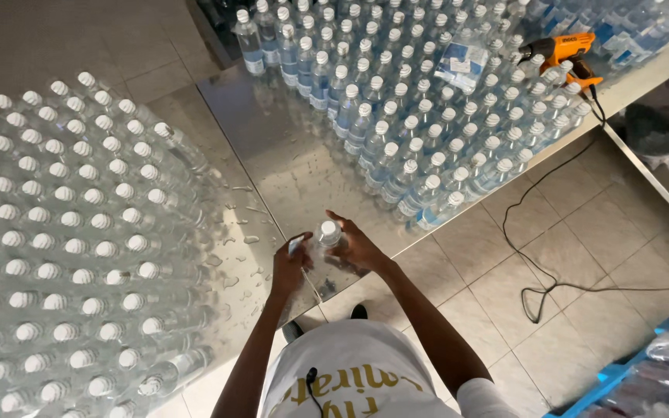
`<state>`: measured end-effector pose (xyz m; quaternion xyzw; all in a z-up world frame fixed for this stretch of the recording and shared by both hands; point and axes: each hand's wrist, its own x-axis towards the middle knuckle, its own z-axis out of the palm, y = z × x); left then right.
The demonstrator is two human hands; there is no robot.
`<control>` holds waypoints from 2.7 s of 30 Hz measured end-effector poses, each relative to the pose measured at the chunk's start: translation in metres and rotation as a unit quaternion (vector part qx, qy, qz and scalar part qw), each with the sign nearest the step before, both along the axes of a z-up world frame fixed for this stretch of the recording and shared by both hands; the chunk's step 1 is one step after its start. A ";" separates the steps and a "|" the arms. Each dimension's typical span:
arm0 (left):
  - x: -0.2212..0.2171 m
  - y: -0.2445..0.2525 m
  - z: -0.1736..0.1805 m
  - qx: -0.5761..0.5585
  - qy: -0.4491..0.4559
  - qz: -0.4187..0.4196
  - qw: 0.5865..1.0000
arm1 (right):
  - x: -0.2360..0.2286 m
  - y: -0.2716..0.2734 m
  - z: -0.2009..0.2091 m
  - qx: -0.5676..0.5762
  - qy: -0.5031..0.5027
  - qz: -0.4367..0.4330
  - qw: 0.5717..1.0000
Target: The person repeatedly picks up clear plastic water bottles from a large stack on a metal table and applies a small rectangular label to the side of each bottle. After labeling, the person places the bottle back onto the stack. The process is repeated continuously.
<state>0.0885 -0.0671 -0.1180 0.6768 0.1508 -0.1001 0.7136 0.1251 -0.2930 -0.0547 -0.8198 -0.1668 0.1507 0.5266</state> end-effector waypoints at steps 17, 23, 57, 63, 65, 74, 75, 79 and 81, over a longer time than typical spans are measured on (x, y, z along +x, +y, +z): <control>-0.006 -0.019 -0.012 0.118 -0.022 -0.007 0.993 | -0.010 0.005 -0.014 0.015 0.062 -0.033 0.997; -0.008 -0.020 -0.026 0.112 -0.008 -0.012 0.994 | -0.019 0.008 -0.013 0.018 0.067 -0.034 0.997; 0.007 -0.009 -0.037 0.120 -0.028 0.026 0.992 | -0.013 0.028 -0.007 -0.063 0.003 -0.209 0.976; -0.016 0.036 0.008 -0.020 0.028 0.145 0.989 | 0.082 0.047 -0.043 -0.058 -0.088 -0.209 0.972; -0.030 0.051 0.011 -0.019 0.052 0.178 0.982 | 0.133 0.063 -0.054 -0.073 -0.116 -0.208 0.968; -0.088 0.058 0.022 0.010 0.108 0.346 0.932 | 0.396 0.161 -0.062 -0.086 -0.300 -0.218 0.925; -0.098 0.056 0.011 0.051 0.164 0.371 0.913 | 0.420 0.170 -0.065 -0.071 -0.300 -0.239 0.921; -0.115 0.027 -0.009 0.007 0.153 0.455 0.877 | 0.459 0.199 -0.078 -0.074 -0.283 -0.306 0.906; -0.118 0.016 -0.010 -0.022 0.204 0.448 0.870 | 0.440 0.213 -0.053 0.000 -0.267 -0.343 0.901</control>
